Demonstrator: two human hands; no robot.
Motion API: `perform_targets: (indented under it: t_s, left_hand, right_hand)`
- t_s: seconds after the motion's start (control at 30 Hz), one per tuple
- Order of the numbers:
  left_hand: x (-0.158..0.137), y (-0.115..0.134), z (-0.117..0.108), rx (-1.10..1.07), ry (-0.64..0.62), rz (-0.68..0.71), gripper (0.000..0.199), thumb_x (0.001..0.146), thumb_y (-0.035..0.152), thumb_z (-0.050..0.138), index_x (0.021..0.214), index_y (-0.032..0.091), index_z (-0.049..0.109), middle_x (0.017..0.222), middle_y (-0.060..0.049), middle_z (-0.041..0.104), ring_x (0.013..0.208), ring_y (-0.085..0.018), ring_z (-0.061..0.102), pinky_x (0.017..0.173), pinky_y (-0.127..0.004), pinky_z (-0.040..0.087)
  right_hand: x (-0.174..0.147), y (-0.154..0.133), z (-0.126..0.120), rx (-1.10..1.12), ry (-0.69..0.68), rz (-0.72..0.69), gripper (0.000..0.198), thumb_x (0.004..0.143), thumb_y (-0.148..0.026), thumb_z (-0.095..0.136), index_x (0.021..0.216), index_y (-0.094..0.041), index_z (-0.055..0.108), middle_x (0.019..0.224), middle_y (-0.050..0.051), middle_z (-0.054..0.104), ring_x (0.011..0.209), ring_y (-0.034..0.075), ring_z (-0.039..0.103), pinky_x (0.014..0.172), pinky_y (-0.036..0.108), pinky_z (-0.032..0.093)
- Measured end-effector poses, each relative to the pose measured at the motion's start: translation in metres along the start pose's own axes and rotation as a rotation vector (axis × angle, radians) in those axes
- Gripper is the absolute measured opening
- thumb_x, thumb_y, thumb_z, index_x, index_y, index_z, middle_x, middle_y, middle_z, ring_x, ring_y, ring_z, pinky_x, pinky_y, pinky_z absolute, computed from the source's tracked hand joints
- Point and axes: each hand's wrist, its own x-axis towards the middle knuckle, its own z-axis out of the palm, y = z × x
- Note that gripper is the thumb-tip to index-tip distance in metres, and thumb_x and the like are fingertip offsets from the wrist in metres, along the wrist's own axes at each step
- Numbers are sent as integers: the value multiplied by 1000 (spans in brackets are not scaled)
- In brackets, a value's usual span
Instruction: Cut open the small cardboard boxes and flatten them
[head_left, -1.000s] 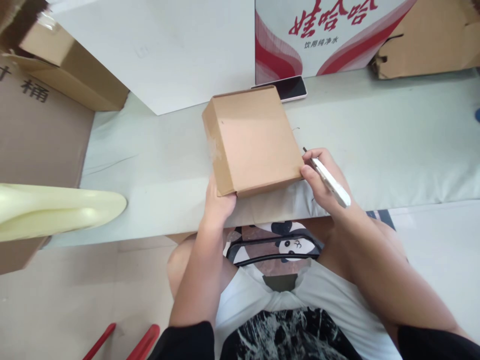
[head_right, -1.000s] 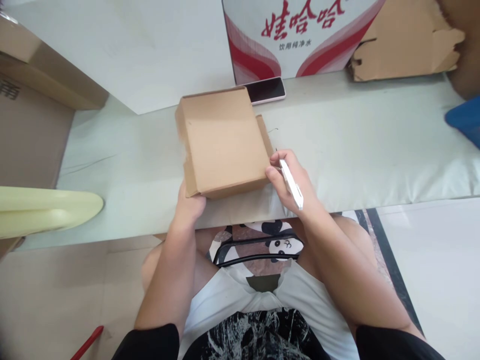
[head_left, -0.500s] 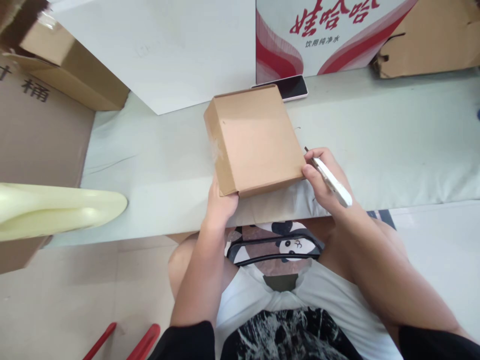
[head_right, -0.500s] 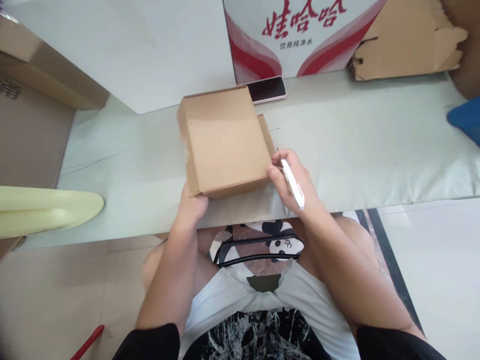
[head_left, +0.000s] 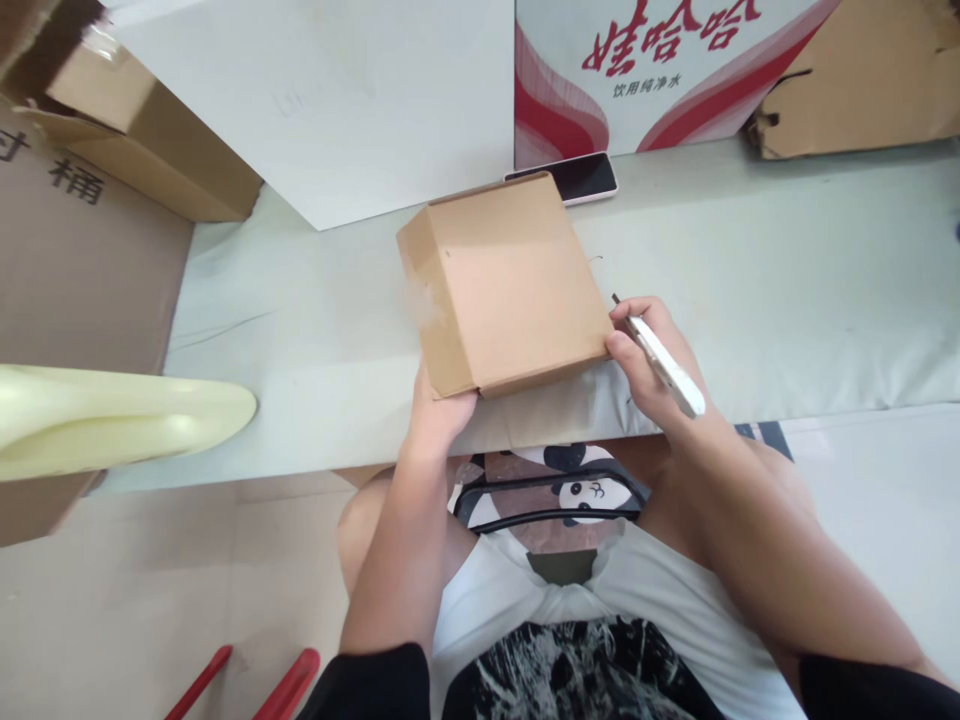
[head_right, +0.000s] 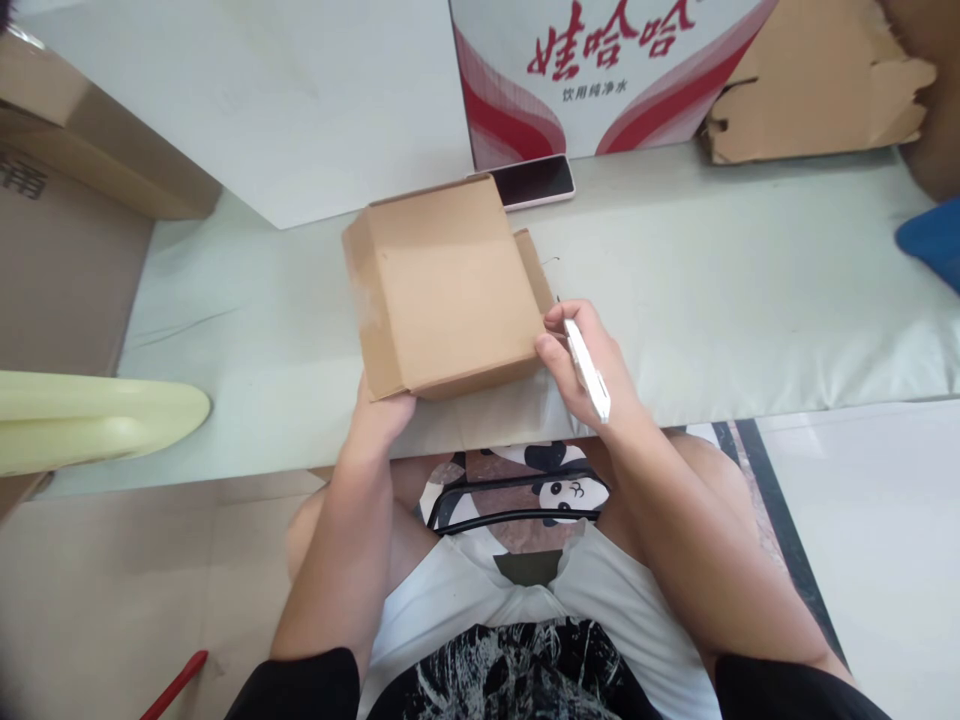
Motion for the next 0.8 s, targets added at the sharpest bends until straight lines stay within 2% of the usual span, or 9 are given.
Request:
perform_targets:
  t_s: [0.1,0.17,0.23,0.37,0.43,0.53,0.6,0.7,0.8]
  left_hand:
    - [2,0,1,-103,18,-17,36,76,40,76,105,18,72,110,-17,79,105,-34,77,93,-49,65]
    - [4,4,-2,-198,11,-26,36,75,43,76,100,18,73,105,-15,80,100,-32,77,89,-47,65]
    - [5,11,-7,-291,-7,-30,32,75,42,76,97,19,74,100,-11,80,97,-30,76,88,-44,65]
    - [3,21,-18,-437,-169,-14,22,75,37,75,87,20,75,87,-5,78,91,-27,76,86,-38,63]
    - [1,23,-19,-431,-246,-3,29,74,42,78,92,20,76,95,-6,80,99,-28,76,93,-40,62]
    - [-1,28,-15,-335,-268,0,52,71,54,84,108,20,74,115,-12,79,119,-31,73,111,-45,55]
    - [-1,32,-12,-291,-211,3,65,71,61,86,117,19,70,123,-15,77,124,-31,71,114,-46,53]
    - [2,36,-9,-264,-5,27,88,60,67,92,127,19,62,130,-18,73,126,-31,70,111,-44,56]
    - [6,39,-11,-253,98,7,91,53,72,94,120,18,64,119,-17,76,117,-31,74,103,-42,60]
  right_hand:
    - [-3,5,6,154,-35,-117,45,87,-54,69,113,-30,42,121,9,68,93,25,71,71,38,56]
    - [-3,9,9,226,-51,-195,53,86,-57,73,116,-33,37,146,13,59,114,29,71,80,43,59]
    - [-2,15,12,245,-55,-230,56,86,-59,74,118,-35,35,159,12,50,127,32,67,88,49,60]
    - [0,22,12,192,-1,-258,62,83,-57,79,119,-37,33,160,11,49,138,35,59,97,57,57]
    - [1,23,10,145,52,-280,66,80,-55,82,121,-36,33,159,11,49,144,37,55,103,62,53]
    - [0,22,9,64,167,-329,72,75,-51,87,123,-35,36,157,12,49,147,39,50,111,68,46]
    - [0,21,8,20,235,-353,71,74,-49,89,123,-34,39,155,13,48,147,39,49,113,68,44]
    - [-1,19,7,-4,294,-328,70,72,-46,90,121,-34,41,153,13,48,144,38,50,105,63,50]
    - [-3,18,5,37,313,-210,65,75,-47,87,120,-33,43,139,11,55,127,35,60,95,56,53]
